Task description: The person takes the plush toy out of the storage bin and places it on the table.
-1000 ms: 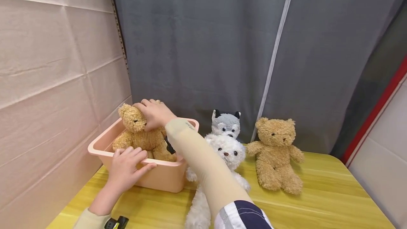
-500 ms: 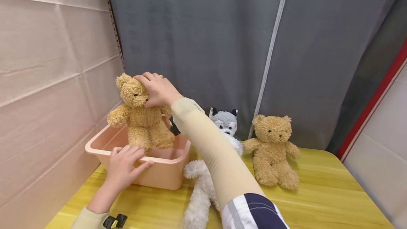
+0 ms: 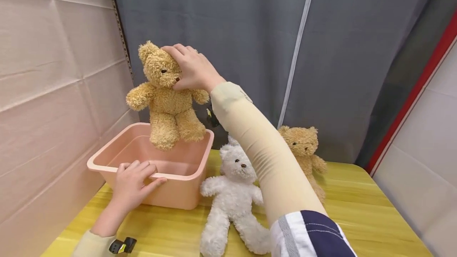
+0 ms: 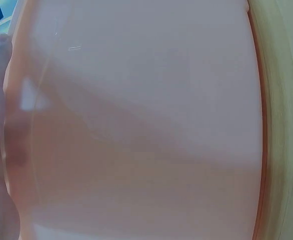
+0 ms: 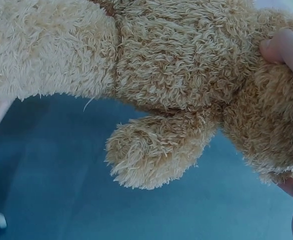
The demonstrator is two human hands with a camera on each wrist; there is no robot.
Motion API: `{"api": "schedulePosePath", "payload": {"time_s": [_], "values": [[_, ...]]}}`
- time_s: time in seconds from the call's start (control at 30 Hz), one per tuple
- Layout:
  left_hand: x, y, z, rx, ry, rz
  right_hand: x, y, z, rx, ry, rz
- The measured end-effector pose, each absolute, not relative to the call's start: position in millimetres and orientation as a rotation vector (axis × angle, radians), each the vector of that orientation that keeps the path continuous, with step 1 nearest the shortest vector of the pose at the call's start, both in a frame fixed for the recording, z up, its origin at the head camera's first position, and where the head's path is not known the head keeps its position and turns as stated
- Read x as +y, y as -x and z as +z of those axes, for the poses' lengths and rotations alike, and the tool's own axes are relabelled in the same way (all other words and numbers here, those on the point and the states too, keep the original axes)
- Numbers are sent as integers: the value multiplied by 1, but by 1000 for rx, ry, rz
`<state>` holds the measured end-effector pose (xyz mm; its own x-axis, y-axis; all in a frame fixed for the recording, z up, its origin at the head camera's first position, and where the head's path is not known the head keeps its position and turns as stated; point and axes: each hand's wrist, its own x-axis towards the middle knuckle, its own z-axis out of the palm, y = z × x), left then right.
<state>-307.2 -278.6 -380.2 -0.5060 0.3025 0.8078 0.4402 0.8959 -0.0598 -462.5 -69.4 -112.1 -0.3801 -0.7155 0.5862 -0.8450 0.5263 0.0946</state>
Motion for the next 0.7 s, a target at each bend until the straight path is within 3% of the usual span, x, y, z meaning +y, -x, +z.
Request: {"api": "schedulePosePath", "payload": {"time_s": [0.47,0.7], "values": [[-283,313,-380,-2160,529,-222,28,440,-74,-2151,-1132,174],[-293,309,-381,-2179,496,-206,74,429,-80,-2152,-1084,155]]}}
